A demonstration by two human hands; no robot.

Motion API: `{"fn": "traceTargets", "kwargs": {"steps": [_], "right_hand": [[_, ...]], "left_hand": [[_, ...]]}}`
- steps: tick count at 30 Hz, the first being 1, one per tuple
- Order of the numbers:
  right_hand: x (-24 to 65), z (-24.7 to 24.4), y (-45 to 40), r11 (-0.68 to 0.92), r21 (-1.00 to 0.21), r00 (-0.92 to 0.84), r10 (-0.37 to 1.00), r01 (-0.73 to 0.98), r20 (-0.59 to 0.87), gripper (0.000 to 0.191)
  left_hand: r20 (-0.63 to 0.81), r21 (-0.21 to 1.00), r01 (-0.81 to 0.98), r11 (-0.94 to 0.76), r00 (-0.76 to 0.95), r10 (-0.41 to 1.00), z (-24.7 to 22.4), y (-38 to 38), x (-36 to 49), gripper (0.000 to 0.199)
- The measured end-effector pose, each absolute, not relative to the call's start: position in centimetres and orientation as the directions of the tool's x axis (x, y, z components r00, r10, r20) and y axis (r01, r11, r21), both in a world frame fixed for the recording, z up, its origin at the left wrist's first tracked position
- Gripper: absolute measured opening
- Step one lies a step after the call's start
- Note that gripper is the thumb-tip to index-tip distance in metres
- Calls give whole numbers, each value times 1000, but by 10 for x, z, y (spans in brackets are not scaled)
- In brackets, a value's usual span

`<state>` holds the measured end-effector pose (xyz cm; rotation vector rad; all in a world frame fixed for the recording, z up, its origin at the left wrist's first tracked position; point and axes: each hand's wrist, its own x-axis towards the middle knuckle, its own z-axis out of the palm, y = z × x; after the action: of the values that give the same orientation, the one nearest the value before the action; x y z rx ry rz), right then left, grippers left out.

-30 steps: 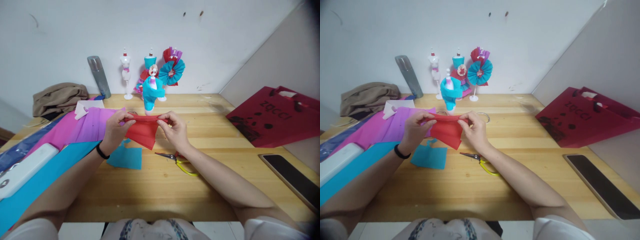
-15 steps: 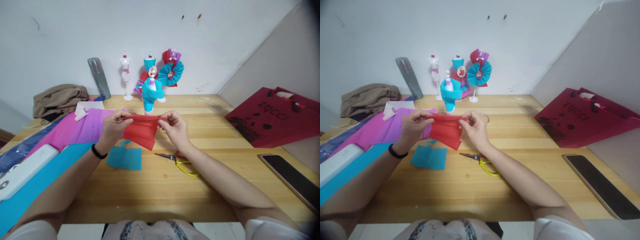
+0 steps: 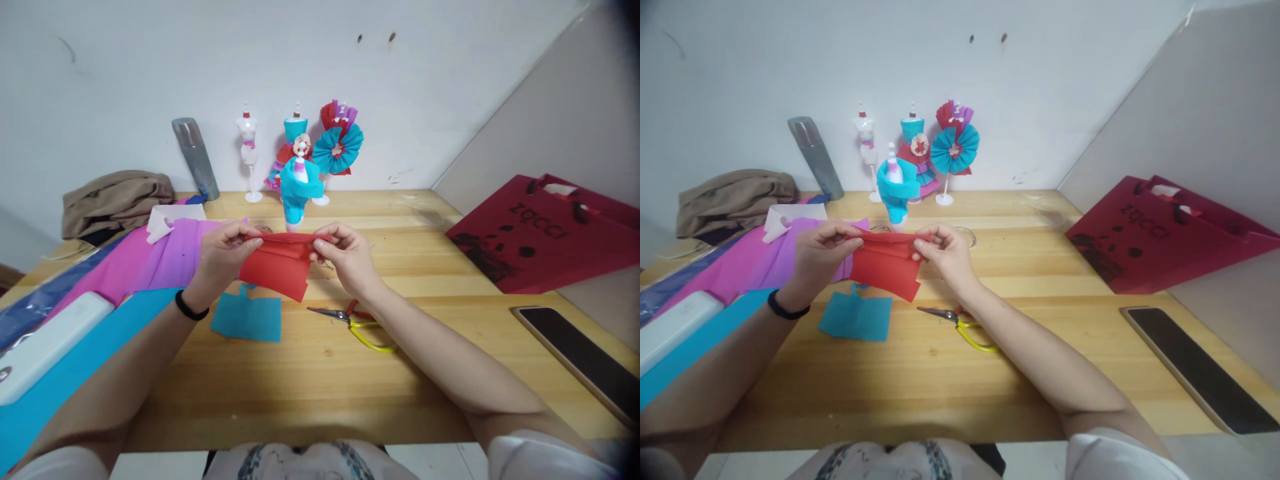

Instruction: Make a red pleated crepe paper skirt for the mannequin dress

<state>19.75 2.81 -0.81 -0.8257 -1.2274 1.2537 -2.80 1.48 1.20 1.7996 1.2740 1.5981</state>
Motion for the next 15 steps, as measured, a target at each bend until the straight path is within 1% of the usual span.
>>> {"fn": "traceTargets", "kwargs": {"steps": [3, 8, 11, 15], "right_hand": [[197, -7, 27, 194, -954, -107, 969, -226, 223, 29], [195, -5, 24, 174, -957, -94, 975, -232, 201, 32], [193, -5, 22, 143, -958, -101, 980, -247, 172, 35], [190, -6, 19, 147, -957, -104, 979, -249, 177, 35]], "left_hand": [[555, 787, 375, -489, -85, 828, 11, 15, -28, 6], [491, 840, 336, -426, -137, 860, 9, 15, -25, 10], [425, 886, 272, -376, -148, 893, 9, 14, -22, 13], [335, 936, 173, -307, -167, 927, 15, 11, -17, 15]]}}
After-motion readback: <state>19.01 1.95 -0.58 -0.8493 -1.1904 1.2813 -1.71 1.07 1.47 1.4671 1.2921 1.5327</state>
